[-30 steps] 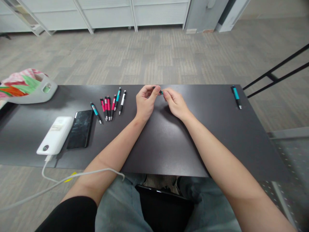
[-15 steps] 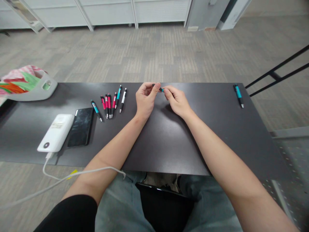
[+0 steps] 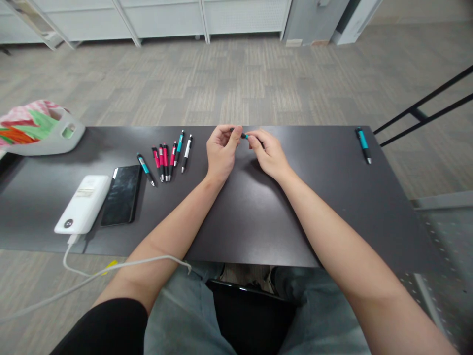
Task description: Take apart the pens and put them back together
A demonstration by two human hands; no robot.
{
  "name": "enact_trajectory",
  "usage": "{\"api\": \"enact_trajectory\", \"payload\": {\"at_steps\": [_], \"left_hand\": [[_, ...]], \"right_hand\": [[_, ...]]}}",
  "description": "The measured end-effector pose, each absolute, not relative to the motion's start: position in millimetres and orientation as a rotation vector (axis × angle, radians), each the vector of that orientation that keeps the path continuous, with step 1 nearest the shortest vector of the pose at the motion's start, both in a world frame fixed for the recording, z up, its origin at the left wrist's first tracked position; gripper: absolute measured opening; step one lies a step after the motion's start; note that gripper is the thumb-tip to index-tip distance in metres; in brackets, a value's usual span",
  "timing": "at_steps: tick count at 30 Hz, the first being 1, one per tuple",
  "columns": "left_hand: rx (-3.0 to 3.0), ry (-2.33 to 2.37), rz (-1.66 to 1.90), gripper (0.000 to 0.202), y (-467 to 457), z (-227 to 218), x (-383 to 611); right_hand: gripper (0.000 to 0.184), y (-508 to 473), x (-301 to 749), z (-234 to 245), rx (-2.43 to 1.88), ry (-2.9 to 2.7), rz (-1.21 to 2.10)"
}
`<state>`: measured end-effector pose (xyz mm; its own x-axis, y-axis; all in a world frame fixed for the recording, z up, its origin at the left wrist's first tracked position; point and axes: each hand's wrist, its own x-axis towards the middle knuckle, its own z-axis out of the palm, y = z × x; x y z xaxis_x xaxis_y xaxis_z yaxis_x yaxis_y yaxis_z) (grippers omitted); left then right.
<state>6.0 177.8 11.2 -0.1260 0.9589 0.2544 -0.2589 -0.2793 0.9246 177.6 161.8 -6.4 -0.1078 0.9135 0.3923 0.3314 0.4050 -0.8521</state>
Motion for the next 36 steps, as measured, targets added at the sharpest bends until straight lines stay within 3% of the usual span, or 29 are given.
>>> {"api": "enact_trajectory", "payload": {"at_steps": [13, 36], "left_hand": [[1.149, 0.976, 1.64, 0.051, 180, 12, 2], [1.273, 0.914, 1.524, 0.049, 181, -2, 4]], "right_hand": [[0.027, 166, 180, -16, -1.131, -1.63, 0.698], [0.061, 163, 177, -5, -1.104, -1.661, 0.714]]}}
